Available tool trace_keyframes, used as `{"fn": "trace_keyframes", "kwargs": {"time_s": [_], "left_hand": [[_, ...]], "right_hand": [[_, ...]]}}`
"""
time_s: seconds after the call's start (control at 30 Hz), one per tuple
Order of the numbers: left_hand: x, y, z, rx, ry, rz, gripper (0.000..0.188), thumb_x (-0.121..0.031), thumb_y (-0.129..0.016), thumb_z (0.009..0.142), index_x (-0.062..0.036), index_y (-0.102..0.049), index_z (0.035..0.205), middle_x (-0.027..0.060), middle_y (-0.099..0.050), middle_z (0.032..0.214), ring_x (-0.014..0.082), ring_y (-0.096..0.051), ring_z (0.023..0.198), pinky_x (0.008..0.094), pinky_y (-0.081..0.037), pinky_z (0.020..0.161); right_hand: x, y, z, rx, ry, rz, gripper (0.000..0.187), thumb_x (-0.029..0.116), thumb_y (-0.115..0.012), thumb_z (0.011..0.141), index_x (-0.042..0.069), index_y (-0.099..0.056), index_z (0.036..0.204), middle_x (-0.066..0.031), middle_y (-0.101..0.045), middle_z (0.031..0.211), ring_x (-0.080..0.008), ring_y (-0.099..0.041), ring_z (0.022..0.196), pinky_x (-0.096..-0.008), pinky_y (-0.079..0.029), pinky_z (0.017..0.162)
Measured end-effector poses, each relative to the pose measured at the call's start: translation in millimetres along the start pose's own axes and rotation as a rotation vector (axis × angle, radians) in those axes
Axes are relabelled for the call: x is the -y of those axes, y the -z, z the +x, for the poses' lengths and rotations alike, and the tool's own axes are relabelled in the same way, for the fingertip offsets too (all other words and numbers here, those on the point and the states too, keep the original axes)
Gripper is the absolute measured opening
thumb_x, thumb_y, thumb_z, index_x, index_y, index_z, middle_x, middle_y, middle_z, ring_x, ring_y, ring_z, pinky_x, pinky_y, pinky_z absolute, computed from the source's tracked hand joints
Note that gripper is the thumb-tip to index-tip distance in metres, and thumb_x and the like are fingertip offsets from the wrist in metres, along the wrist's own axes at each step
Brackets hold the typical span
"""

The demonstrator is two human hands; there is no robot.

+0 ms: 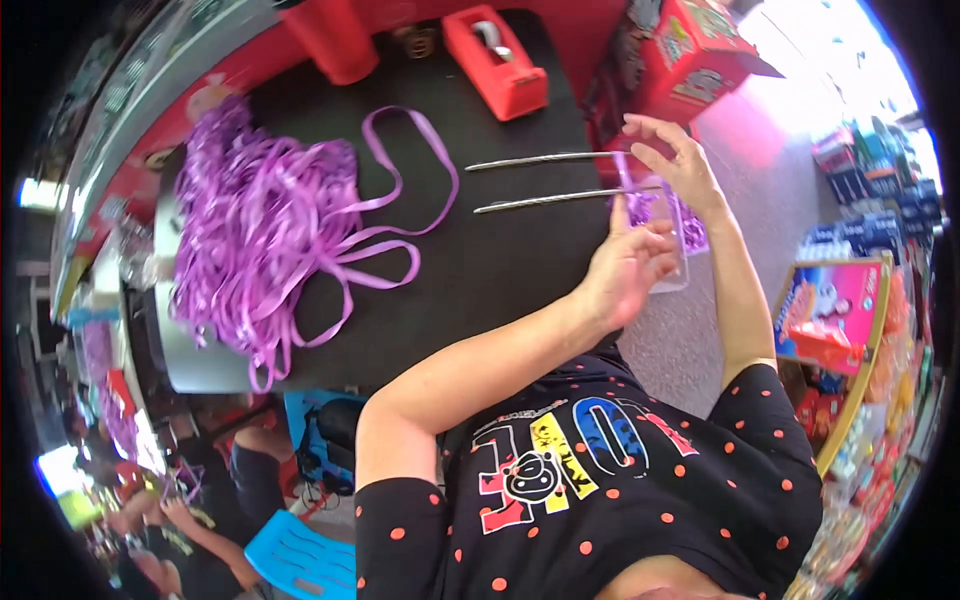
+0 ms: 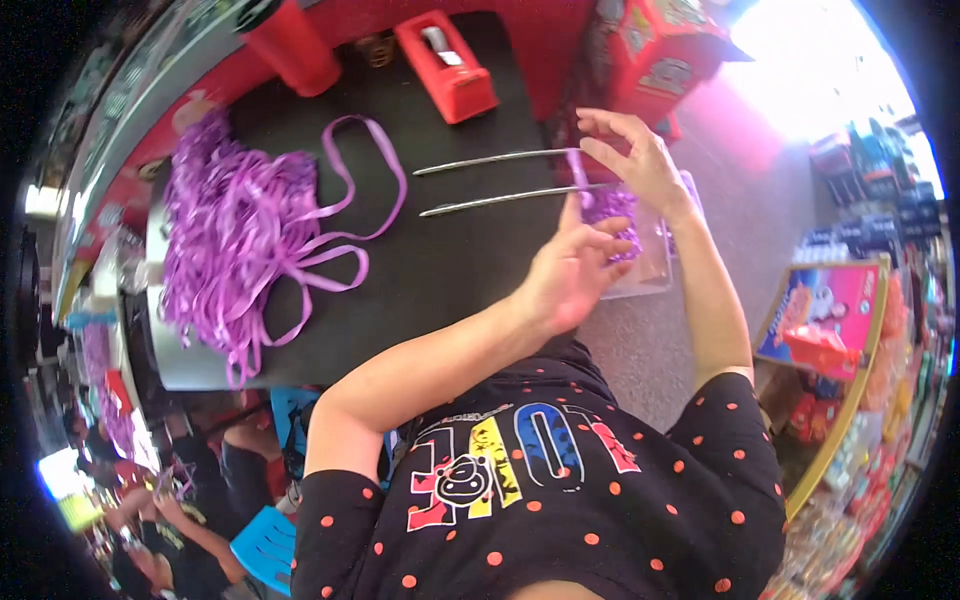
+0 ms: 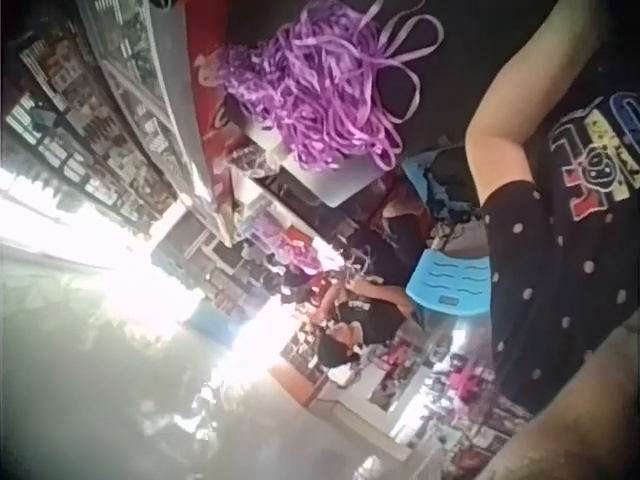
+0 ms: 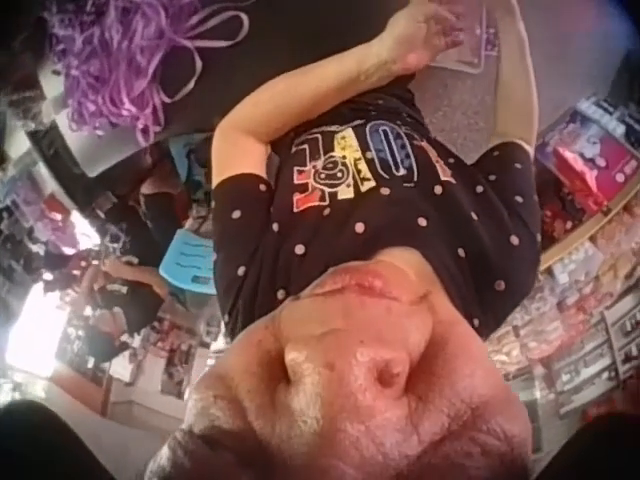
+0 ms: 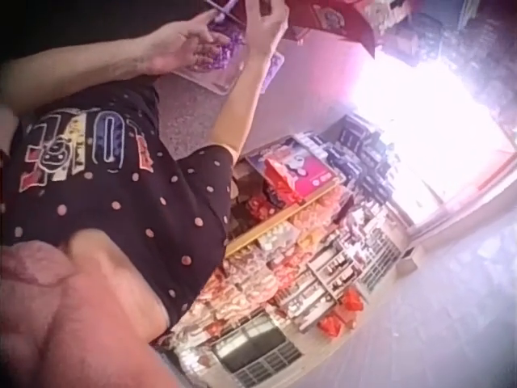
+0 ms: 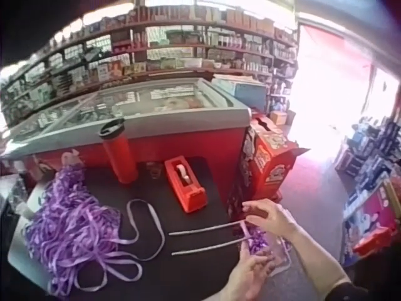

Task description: Making decorative bows by wrapping purple ribbon around metal rods and securing them.

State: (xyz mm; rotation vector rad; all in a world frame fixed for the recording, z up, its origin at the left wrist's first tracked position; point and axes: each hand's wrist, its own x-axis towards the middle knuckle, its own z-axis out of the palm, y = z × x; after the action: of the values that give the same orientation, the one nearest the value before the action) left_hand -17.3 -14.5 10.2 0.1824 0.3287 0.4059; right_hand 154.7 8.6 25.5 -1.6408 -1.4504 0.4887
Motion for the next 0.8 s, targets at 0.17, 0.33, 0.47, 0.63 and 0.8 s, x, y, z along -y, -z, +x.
{"fn": "trace_keyframes", "kwargs": {"time_s": [0.17,0.33,0.47,0.63,0.8], "left_hand": [[-10.0,-15.2,-23.5,-0.010,0.048,-0.009,0.079,-0.006,-0.047,0.084,-0.0249,-0.008,0.150,0.0073,-0.049,0.117,0.0186,-0.051,0.097,0.0380,-0.043,0.088],[-35.5,-4.0,-90.4,0.256,-0.058,0.162,0.072,-0.011,-0.054,0.084,-0.0089,-0.020,0.148,0.0092,-0.056,0.116,0.0176,-0.054,0.103,0.0331,-0.043,0.091],[-56.2,32.3,-160.2,0.231,-0.208,0.346,0.066,-0.016,-0.057,0.084,-0.0079,-0.031,0.144,0.0089,-0.056,0.116,0.0168,-0.054,0.104,0.0322,-0.041,0.092],[-91.0,55.3,-244.1,-0.109,-0.383,0.933,0.043,-0.008,-0.051,0.087,-0.0033,-0.051,0.130,0.0049,-0.055,0.111,0.0124,-0.050,0.104,0.0274,-0.037,0.096],[-113.7,63.5,-284.7,-0.456,-0.598,1.205,0.034,0.005,-0.045,0.088,-0.0008,-0.059,0.119,0.0039,-0.058,0.101,0.0103,-0.054,0.095,0.0223,-0.041,0.088]], "right_hand": [[-24.2,4.3,27.4,0.492,-0.388,0.325,0.026,0.014,-0.068,0.084,-0.002,-0.064,0.104,-0.0058,-0.067,0.086,-0.0110,-0.062,0.083,-0.0259,-0.049,0.077],[-27.0,4.2,36.2,0.522,-0.395,0.299,0.021,0.014,-0.070,0.083,-0.002,-0.065,0.095,-0.0050,-0.066,0.083,-0.0114,-0.061,0.078,-0.0249,-0.048,0.077],[-27.9,12.2,38.7,0.553,-0.403,0.291,0.020,0.012,-0.071,0.082,-0.002,-0.065,0.095,-0.0056,-0.066,0.083,-0.0114,-0.061,0.077,-0.0242,-0.048,0.074],[-35.4,24.7,39.1,0.558,-0.414,0.306,0.021,0.011,-0.070,0.082,-0.002,-0.064,0.096,-0.0056,-0.066,0.083,-0.0107,-0.062,0.074,-0.0228,-0.048,0.073],[-43.0,57.9,29.8,0.504,-0.534,0.187,0.018,0.017,-0.067,0.085,0.001,-0.067,0.092,-0.0028,-0.066,0.078,-0.0083,-0.060,0.068,-0.0212,-0.047,0.064]]}}
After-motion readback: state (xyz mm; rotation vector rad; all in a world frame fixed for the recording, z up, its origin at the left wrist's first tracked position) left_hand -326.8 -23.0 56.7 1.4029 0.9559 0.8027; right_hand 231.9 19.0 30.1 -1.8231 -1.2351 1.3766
